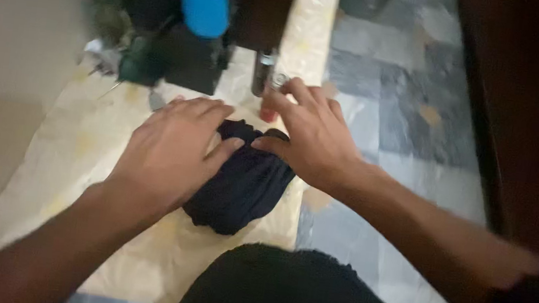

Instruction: Cleaning and wiping down an aerosol can using a black cloth.

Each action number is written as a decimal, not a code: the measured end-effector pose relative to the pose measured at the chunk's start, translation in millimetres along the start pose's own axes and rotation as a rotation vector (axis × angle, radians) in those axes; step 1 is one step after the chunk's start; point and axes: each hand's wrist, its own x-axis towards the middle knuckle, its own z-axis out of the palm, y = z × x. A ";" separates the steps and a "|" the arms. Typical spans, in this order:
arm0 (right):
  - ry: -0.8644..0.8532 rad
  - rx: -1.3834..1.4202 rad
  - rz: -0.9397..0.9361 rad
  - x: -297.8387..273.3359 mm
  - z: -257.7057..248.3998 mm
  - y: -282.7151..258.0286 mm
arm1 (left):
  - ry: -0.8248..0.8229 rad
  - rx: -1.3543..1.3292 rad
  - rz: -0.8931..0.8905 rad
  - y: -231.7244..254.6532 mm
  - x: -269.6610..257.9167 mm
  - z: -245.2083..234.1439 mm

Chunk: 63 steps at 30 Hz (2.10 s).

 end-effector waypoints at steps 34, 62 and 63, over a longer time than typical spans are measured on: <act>-0.309 -0.057 -0.001 106.3 56.7 72.1 | -0.016 0.037 -0.079 -60.4 73.3 51.6; -0.391 0.047 0.190 162.5 156.8 144.1 | -0.231 0.147 -0.030 -129.3 124.6 98.6; -0.402 0.044 0.196 162.2 159.1 146.4 | -0.251 0.159 -0.034 -129.5 125.7 99.5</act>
